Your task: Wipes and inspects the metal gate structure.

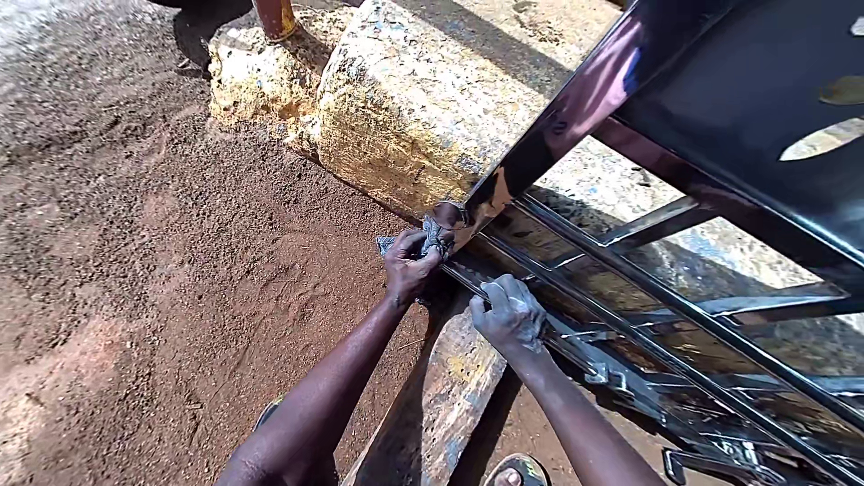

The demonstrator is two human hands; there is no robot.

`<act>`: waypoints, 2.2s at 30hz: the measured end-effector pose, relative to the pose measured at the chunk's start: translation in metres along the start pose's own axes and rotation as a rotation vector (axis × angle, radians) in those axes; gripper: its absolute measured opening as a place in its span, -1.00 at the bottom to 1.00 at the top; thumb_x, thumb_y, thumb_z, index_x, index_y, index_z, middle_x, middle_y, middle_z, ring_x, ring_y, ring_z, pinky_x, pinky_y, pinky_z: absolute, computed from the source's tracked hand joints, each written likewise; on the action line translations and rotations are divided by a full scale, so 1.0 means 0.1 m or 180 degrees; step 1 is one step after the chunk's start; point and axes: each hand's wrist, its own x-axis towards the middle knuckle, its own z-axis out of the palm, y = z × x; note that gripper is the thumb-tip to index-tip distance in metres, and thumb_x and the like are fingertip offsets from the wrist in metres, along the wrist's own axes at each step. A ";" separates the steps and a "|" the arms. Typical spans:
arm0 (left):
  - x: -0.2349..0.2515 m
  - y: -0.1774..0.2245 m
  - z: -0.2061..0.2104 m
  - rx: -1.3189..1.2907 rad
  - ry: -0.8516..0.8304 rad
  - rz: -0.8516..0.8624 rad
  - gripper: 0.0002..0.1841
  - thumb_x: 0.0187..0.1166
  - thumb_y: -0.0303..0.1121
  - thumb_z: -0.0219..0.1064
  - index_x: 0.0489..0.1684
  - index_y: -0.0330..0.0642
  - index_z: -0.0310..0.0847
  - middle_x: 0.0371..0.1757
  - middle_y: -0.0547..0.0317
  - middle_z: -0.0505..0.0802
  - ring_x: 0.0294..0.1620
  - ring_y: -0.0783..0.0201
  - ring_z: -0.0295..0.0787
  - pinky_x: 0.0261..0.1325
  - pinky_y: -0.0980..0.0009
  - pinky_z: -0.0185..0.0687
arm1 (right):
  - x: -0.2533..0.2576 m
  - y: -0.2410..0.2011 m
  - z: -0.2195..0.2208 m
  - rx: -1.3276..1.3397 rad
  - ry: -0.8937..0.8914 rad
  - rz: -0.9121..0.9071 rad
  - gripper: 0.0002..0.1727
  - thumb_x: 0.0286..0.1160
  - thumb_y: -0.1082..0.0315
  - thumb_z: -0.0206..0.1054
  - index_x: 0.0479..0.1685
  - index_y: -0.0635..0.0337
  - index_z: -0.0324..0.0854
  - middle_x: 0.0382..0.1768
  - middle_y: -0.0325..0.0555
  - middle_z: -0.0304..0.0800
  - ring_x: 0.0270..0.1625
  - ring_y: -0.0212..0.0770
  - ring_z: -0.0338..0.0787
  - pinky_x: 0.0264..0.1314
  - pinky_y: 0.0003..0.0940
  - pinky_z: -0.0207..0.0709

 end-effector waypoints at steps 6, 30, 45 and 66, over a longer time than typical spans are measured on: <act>-0.01 0.06 0.07 0.0035 0.0097 -0.0179 -0.77 0.25 -0.43 0.58 -0.15 -0.27 0.82 -0.06 0.12 0.86 -0.20 0.40 0.80 -0.15 0.49 0.78 | -0.02 0.00 -0.02 -0.0015 -0.0037 0.0050 -0.70 0.36 0.23 0.22 -0.47 0.23 0.76 -0.36 0.08 0.80 -0.30 0.09 0.84 -0.41 -0.07 0.66; -0.06 0.19 0.09 0.0073 0.0387 -0.0903 -0.77 0.22 -0.36 0.63 -0.20 -0.19 0.83 -0.16 0.16 0.86 -0.23 0.35 0.79 -0.15 0.41 0.75 | -0.02 -0.03 0.02 -0.0067 0.0086 0.0089 -0.73 0.32 0.23 0.24 -0.51 0.20 0.75 -0.39 0.02 0.79 -0.32 0.05 0.83 -0.40 -0.10 0.64; -0.07 0.22 0.04 0.0096 0.0329 -0.1074 -0.80 0.31 -0.39 0.62 -0.17 -0.23 0.84 -0.16 0.11 0.89 -0.17 0.30 0.81 -0.03 0.31 0.77 | -0.01 -0.01 0.03 -0.0018 0.0110 0.0057 -0.73 0.28 0.21 0.26 -0.47 0.21 0.77 -0.37 0.04 0.79 -0.32 0.07 0.83 -0.40 -0.06 0.66; 0.00 0.19 0.01 0.0615 0.0304 -0.0623 -0.79 0.21 -0.31 0.65 -0.28 -0.19 0.87 -0.21 0.17 0.89 -0.25 0.37 0.79 -0.13 0.36 0.74 | 0.00 -0.07 -0.02 -0.0008 -0.0008 0.0129 -0.72 0.31 0.24 0.24 -0.41 0.26 0.79 -0.34 0.10 0.81 -0.27 0.13 0.85 -0.37 0.00 0.66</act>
